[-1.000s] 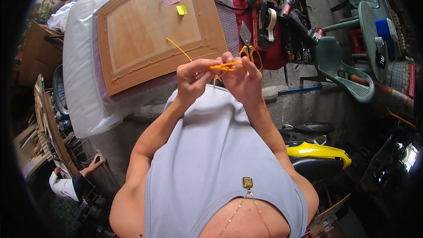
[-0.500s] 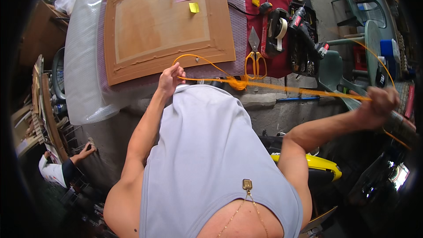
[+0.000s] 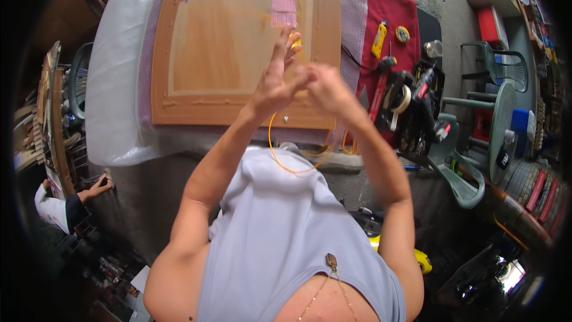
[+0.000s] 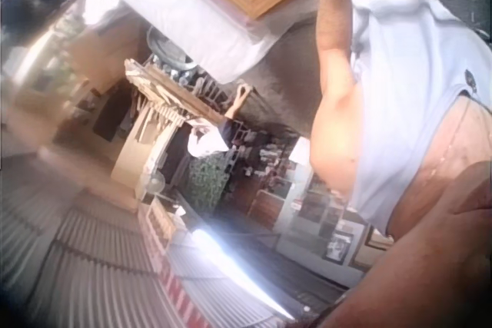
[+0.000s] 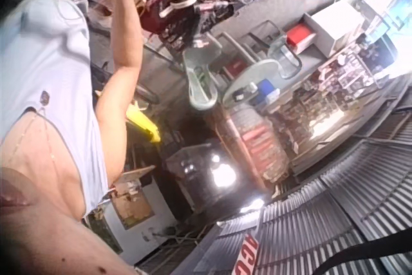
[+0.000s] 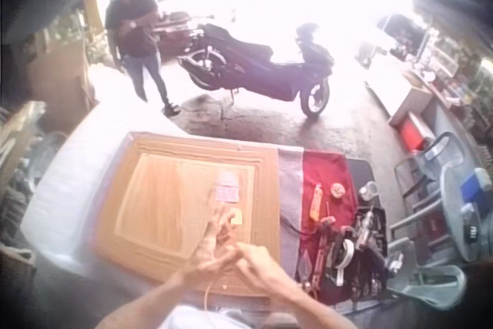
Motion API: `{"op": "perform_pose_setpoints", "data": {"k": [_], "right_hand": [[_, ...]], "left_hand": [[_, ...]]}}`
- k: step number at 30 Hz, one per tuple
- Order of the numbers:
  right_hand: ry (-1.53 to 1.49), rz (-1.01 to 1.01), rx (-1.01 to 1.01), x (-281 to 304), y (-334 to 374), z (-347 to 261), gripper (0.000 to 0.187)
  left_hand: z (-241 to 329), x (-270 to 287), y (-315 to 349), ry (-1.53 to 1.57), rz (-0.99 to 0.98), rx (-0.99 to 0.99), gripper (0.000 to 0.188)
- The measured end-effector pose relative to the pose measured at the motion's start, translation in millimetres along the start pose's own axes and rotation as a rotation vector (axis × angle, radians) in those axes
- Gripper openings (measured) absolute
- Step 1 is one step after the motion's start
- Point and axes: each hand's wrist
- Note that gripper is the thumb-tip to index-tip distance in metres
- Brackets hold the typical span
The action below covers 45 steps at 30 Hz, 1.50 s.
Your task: The person measures a wooden frame, drills pilot holes, and installs metal eye screws. They then thread an orange cord through the eye screws and tie knots to secure a hanging loop.
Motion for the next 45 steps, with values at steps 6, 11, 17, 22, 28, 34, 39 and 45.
{"op": "perform_pose_setpoints", "data": {"k": [6, 11, 17, 22, 28, 34, 39, 45], "right_hand": [[0.023, -0.247, 0.201, -6, -70, 26, 0.036], [-0.939, -0.060, 0.288, 53, -173, -1, 0.036], [-0.449, 0.477, 0.250, 87, -288, 11, 0.032], [-0.192, 0.664, 0.181, 83, -336, 11, 0.028], [0.109, 0.878, 0.319, 83, -343, 7, 0.020], [0.192, 0.774, 0.241, 92, -343, 6, 0.020], [0.265, 0.595, 0.118, 101, -347, -21, 0.023], [0.444, 0.650, 0.139, 98, -362, -28, 0.023]], "left_hand": [[-26, 46, -104, 0.517, -0.129, 0.556, 0.027], [-86, 72, -154, 0.518, -0.718, 0.783, 0.037], [-154, 91, -239, 0.137, -0.354, 0.404, 0.024], [-204, 106, -341, -0.919, -0.365, -0.270, 0.022], [-200, 88, -393, -1.243, -0.828, -0.408, 0.006], [-201, 83, -395, -1.264, -1.000, -0.618, 0.013], [-212, 105, -415, -0.962, -0.895, -0.465, 0.012], [-218, 121, -400, -0.758, -0.840, -0.436, 0.021]]}}
Point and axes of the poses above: each hand's wrist, its own y-axis away from the middle knuckle, its own x-axis out of the back of the hand, z = x × y, and after that the axes turned 2 degrees about -z, right-handed
